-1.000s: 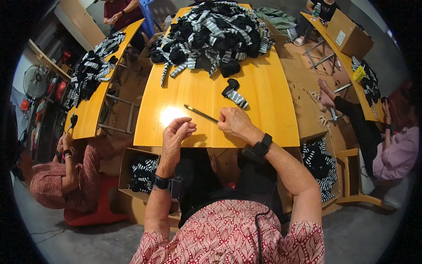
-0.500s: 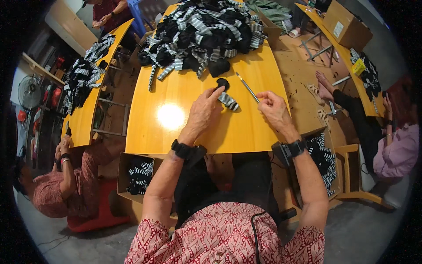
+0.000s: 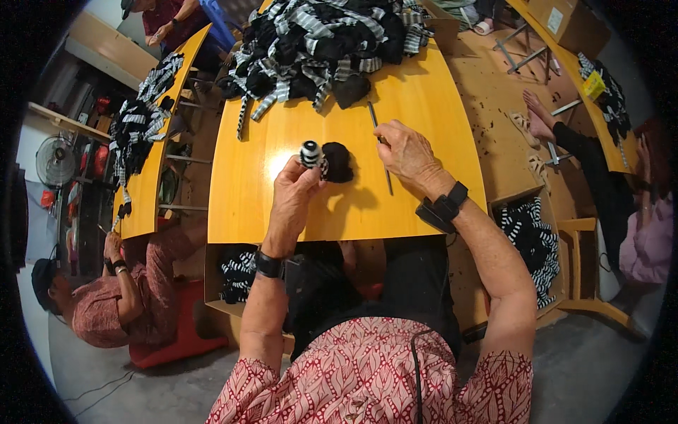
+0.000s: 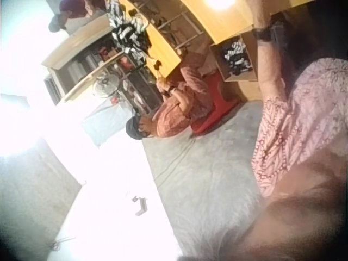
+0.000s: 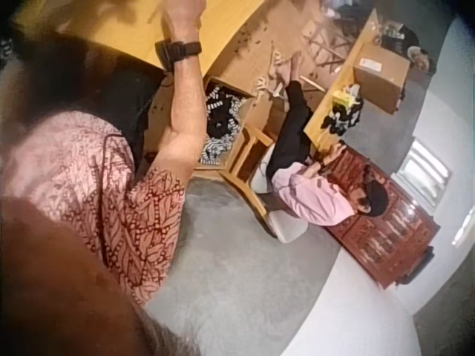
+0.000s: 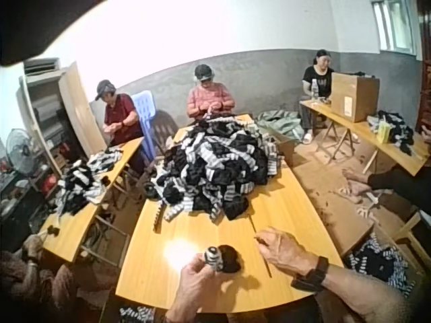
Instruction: The person pulls striped socks onto a metal rod for inspection or turning, and then removes them to place in a box.
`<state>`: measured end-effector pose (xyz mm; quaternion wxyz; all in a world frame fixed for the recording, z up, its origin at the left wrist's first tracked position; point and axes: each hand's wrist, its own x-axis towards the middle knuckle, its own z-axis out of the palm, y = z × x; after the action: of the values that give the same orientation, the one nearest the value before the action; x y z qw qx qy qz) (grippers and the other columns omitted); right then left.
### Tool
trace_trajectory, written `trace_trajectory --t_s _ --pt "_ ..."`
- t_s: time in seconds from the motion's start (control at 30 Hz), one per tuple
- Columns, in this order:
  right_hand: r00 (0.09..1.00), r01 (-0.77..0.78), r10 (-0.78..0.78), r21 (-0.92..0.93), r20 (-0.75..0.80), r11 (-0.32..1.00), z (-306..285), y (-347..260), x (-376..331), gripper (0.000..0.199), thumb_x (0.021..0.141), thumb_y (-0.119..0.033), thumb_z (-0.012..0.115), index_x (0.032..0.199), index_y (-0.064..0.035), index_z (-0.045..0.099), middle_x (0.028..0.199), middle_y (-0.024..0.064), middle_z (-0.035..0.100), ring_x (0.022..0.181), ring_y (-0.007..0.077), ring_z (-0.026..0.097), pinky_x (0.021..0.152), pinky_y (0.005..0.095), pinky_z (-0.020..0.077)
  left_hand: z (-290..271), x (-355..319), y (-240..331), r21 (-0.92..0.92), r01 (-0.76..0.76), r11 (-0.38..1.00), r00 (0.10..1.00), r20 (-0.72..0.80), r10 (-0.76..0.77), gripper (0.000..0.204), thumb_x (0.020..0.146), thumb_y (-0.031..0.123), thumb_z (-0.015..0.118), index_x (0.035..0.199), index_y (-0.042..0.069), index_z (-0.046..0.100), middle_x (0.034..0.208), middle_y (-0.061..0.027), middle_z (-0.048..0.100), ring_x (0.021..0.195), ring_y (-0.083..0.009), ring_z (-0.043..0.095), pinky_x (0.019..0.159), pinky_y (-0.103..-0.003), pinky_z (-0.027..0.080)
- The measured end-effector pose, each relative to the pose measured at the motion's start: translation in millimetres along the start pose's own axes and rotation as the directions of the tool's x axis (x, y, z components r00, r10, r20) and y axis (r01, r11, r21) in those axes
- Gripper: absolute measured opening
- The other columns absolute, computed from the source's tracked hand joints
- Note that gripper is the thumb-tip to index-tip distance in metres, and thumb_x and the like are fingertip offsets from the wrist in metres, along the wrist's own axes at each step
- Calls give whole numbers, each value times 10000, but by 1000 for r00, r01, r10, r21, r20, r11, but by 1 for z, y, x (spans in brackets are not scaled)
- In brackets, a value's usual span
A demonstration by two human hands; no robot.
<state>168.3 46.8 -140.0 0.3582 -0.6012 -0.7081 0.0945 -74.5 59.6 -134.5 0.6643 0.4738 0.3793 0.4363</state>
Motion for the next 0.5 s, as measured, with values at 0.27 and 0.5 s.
trace_trajectory --t_s 0.27,0.5 --pt "980 -197 181 315 79 928 -8 -23 -11 232 885 -159 587 1025 23 621 846 116 652 759 196 634 691 317 513 2 -28 1 -136 44 990 999 -19 -47 184 918 64 619 1100 93 619 1030 1 647 923 -102 609 809 -270 513" --pt "881 -457 201 659 429 597 -38 -106 -29 248 923 -208 608 1044 3 655 869 23 658 759 90 611 680 238 500 3 -41 -15 218 -223 950 975 39 220 146 886 20 633 1030 18 610 995 -31 617 869 -122 610 792 -251 513"
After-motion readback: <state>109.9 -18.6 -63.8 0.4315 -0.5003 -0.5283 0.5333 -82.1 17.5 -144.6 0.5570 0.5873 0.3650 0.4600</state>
